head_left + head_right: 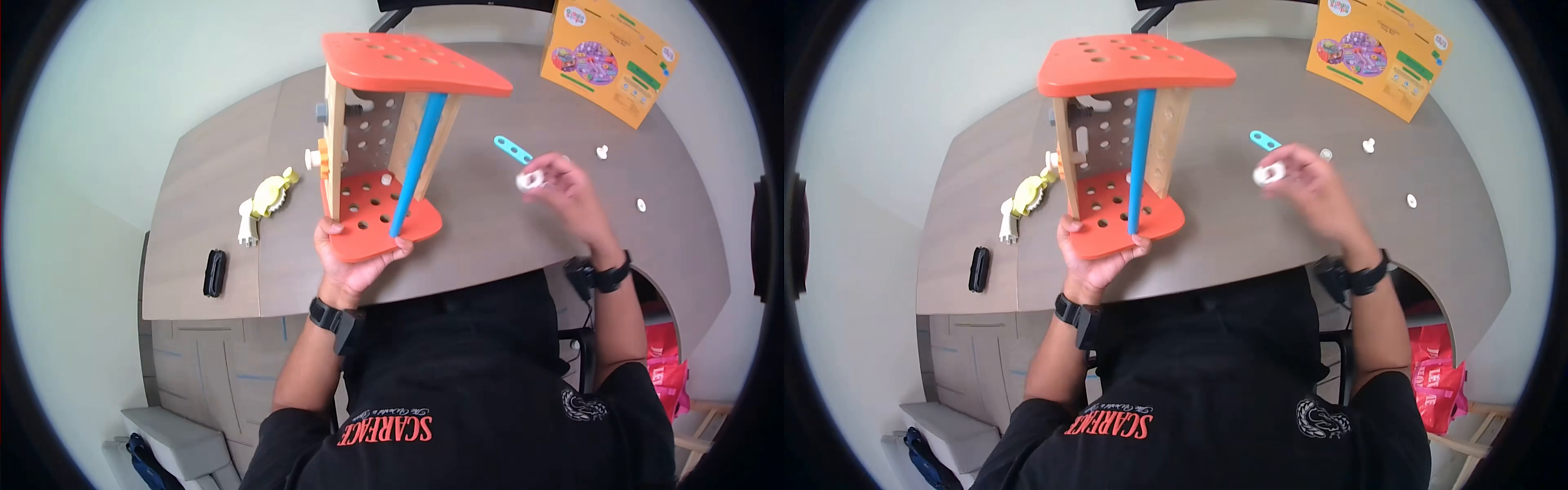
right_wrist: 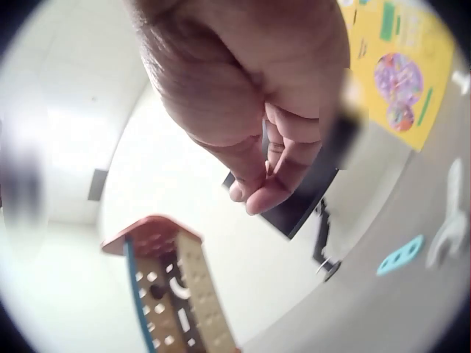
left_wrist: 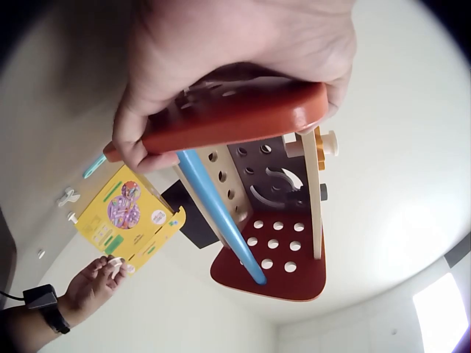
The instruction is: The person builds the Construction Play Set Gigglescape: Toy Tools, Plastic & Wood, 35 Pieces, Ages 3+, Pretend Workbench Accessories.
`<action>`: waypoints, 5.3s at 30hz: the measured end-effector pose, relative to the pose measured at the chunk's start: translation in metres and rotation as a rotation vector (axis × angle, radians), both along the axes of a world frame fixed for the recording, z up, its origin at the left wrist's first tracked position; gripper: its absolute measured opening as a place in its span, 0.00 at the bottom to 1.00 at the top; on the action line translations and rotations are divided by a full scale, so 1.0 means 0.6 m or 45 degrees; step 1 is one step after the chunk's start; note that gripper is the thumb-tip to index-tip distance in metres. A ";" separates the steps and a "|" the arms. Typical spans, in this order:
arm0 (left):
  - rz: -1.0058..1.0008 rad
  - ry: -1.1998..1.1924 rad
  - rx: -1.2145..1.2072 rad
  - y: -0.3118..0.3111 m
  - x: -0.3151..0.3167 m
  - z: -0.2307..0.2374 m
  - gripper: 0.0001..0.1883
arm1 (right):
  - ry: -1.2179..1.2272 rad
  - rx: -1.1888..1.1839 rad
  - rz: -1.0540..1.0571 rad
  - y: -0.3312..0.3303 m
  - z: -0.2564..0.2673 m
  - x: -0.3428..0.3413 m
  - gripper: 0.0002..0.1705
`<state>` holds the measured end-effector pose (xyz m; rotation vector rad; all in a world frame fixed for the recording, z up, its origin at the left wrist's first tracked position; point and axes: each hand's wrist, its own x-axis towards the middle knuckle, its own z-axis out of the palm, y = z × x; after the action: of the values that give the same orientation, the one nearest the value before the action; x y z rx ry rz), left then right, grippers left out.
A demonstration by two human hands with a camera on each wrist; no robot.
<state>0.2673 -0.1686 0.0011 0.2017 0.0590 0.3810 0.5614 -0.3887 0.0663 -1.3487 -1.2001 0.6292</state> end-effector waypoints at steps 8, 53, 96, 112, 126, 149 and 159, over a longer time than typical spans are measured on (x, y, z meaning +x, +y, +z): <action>-0.059 0.047 0.067 0.004 0.005 -0.011 0.42 | -0.772 0.064 -0.008 0.155 -0.022 -0.124 0.13; 0.006 0.057 0.139 0.005 0.009 -0.025 0.40 | -1.177 -0.216 -0.275 0.309 -0.115 -0.187 0.13; 0.038 0.057 0.138 0.007 0.004 -0.015 0.47 | -1.147 -0.169 -0.267 0.321 -0.098 -0.183 0.09; 0.021 0.022 0.164 0.011 0.002 -0.014 0.46 | -1.346 -0.115 -0.204 0.296 -0.067 -0.197 0.16; 0.052 0.092 0.172 0.005 0.005 -0.008 0.47 | -1.298 -0.211 -0.196 0.322 -0.087 -0.181 0.16; 0.318 0.037 0.392 -0.009 0.001 0.011 0.45 | -0.972 0.318 -0.027 0.289 -0.065 -0.187 0.14; 0.826 0.114 0.965 0.075 -0.057 0.021 0.42 | 0.138 0.156 -0.298 0.125 -0.010 -0.026 0.23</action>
<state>0.2329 -0.1237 0.0140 0.9610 0.0656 1.0357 0.5459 -0.3134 0.0603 -1.3109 -0.9612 0.4483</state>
